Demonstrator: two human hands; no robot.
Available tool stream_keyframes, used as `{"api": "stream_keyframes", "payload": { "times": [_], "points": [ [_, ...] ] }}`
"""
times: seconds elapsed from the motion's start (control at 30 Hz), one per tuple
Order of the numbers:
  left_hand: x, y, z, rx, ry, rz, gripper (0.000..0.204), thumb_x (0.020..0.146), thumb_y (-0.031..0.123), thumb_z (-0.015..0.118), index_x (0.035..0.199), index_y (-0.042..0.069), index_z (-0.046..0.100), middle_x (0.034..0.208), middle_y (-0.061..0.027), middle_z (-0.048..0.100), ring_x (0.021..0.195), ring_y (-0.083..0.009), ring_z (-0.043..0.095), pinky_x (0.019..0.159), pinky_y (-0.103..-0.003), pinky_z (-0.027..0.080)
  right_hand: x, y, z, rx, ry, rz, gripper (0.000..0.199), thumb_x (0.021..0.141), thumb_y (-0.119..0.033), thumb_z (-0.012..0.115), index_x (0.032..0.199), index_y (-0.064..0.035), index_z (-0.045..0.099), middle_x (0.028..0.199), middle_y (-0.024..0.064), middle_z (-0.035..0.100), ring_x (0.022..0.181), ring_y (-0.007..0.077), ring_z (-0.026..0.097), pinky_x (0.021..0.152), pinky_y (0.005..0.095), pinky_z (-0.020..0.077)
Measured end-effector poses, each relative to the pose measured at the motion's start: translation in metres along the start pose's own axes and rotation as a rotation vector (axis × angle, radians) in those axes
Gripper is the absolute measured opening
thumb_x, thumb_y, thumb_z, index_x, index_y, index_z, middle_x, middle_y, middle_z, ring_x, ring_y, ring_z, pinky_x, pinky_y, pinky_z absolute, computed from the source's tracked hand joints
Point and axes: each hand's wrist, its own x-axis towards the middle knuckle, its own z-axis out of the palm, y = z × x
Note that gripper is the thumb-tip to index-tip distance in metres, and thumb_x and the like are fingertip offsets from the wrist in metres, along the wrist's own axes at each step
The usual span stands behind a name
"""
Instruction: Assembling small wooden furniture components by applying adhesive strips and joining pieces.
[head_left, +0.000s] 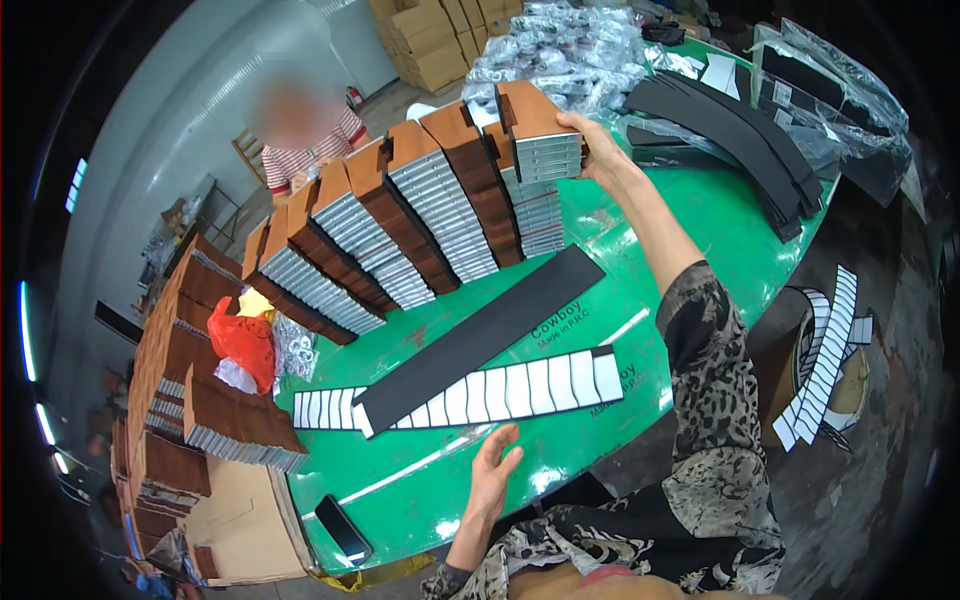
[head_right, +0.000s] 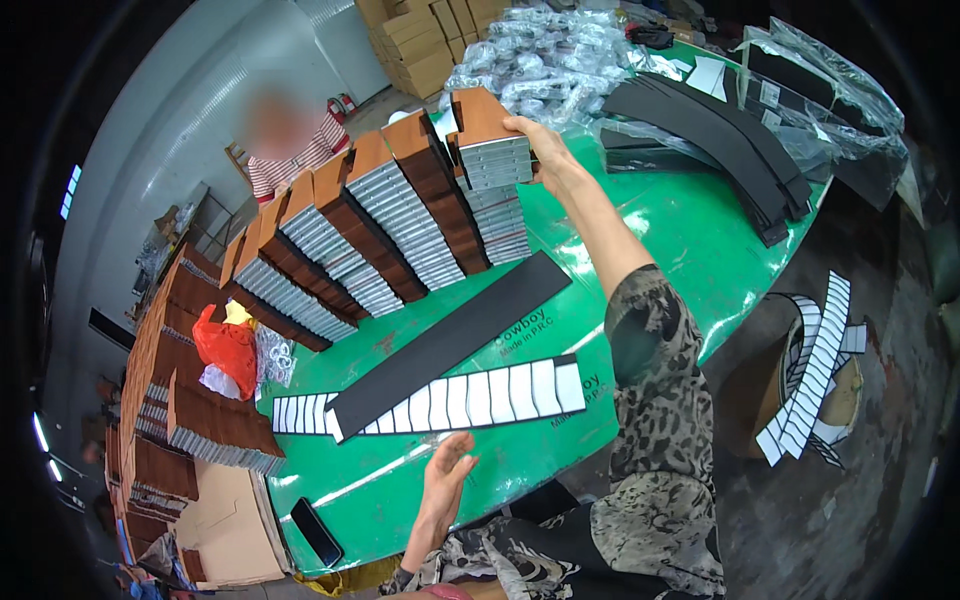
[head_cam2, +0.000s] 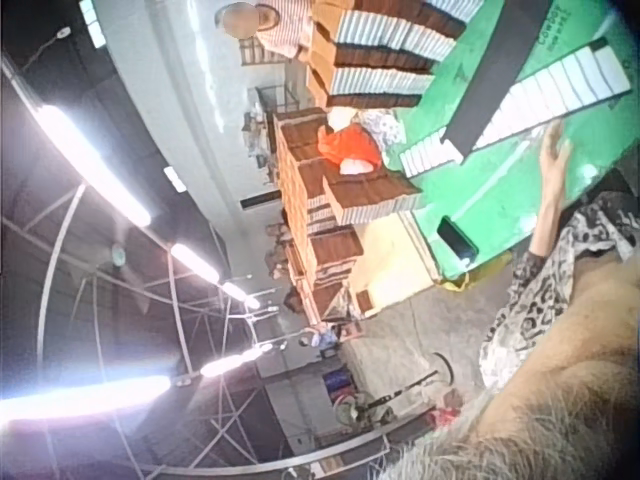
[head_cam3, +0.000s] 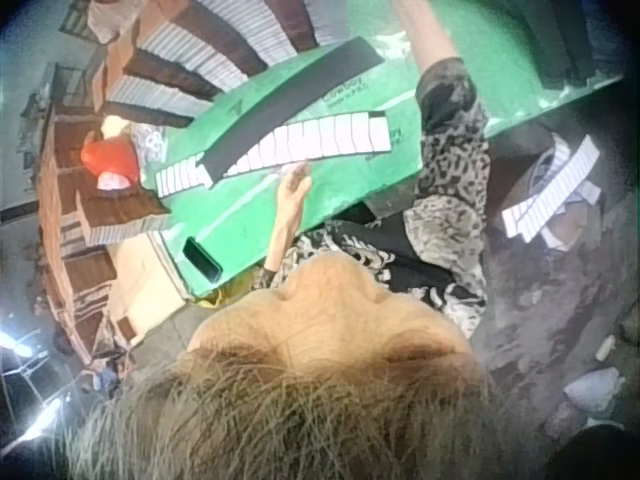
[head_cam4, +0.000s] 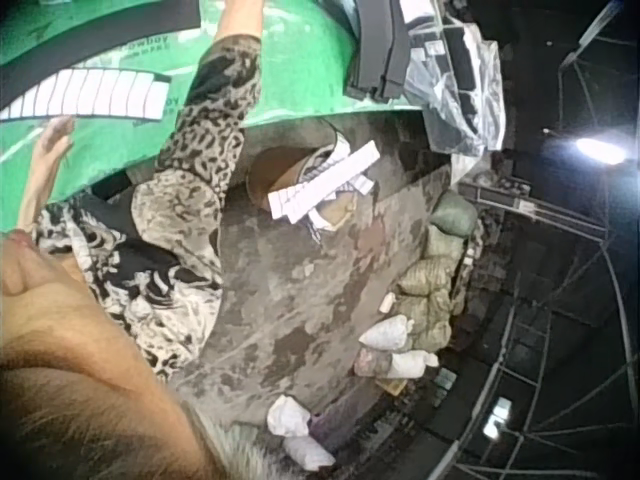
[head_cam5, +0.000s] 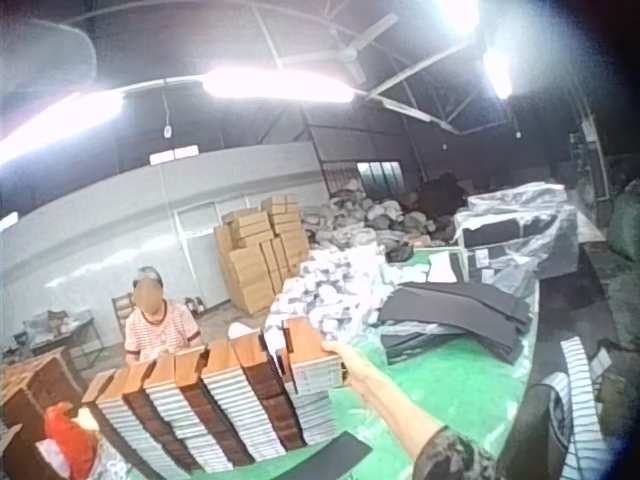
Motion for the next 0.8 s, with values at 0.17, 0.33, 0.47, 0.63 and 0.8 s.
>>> {"api": "stream_keyframes", "payload": {
  "times": [0.17, 0.33, 0.47, 0.63, 0.8],
  "points": [
    [-0.002, -0.004, -0.01, -0.044, 0.098, -0.055, 0.037, 0.086, -0.005, 0.054, 0.122, 0.002, 0.048, 0.121, -0.0089, 0.05, 0.116, -0.019, 0.046, 0.096, -0.034, 0.041, 0.045, -0.01, 0.01, 0.026, -0.047, 0.123, 0.046, 0.078, -0.043, 0.056, 0.107, -0.0077, 0.054, 0.097, 0.0117, 0.058, 0.086, 0.0239, 0.058, 0.07, 0.0432, 0.0485],
    [0.007, -0.013, -0.013, -0.098, 0.112, -0.077, 0.037, 0.083, -0.001, 0.06, 0.118, 0.003, 0.053, 0.115, -0.0071, 0.055, 0.112, -0.0172, 0.049, 0.096, -0.03, 0.039, 0.064, -0.027, 0.005, -0.184, -0.051, 0.145, 0.039, 0.078, -0.046, 0.053, 0.094, -0.011, 0.058, 0.086, 0.0075, 0.06, 0.073, 0.0188, 0.058, 0.064, 0.0403, 0.0484],
    [0.012, -0.017, -0.013, -0.116, 0.099, -0.078, 0.036, 0.083, -0.002, 0.06, 0.118, 0.003, 0.053, 0.115, -0.0073, 0.055, 0.111, -0.0169, 0.05, 0.095, -0.03, 0.039, 0.069, -0.038, 0.008, -0.199, -0.046, 0.112, 0.04, 0.078, -0.045, 0.054, 0.096, -0.009, 0.056, 0.087, 0.009, 0.06, 0.074, 0.0199, 0.059, 0.065, 0.0404, 0.0485],
    [0.015, -0.022, -0.018, -0.069, 0.073, -0.055, 0.036, 0.084, -0.001, 0.06, 0.119, 0.003, 0.051, 0.115, -0.0083, 0.055, 0.106, -0.0177, 0.053, 0.089, -0.031, 0.045, 0.066, -0.035, 0.018, -0.236, -0.076, 0.102, 0.042, 0.078, -0.044, 0.054, 0.099, -0.007, 0.056, 0.092, 0.0105, 0.06, 0.079, 0.0216, 0.058, 0.068, 0.041, 0.0483],
    [0.015, -0.019, -0.016, -0.106, 0.085, -0.095, 0.035, 0.085, 0.0, 0.06, 0.118, 0.003, 0.052, 0.114, -0.0078, 0.056, 0.105, -0.0171, 0.053, 0.091, -0.03, 0.043, 0.068, -0.033, 0.019, -0.312, -0.101, 0.081, 0.041, 0.078, -0.045, 0.054, 0.095, -0.0087, 0.058, 0.09, 0.0092, 0.061, 0.077, 0.0211, 0.058, 0.064, 0.0383, 0.0475]
  ]
}}
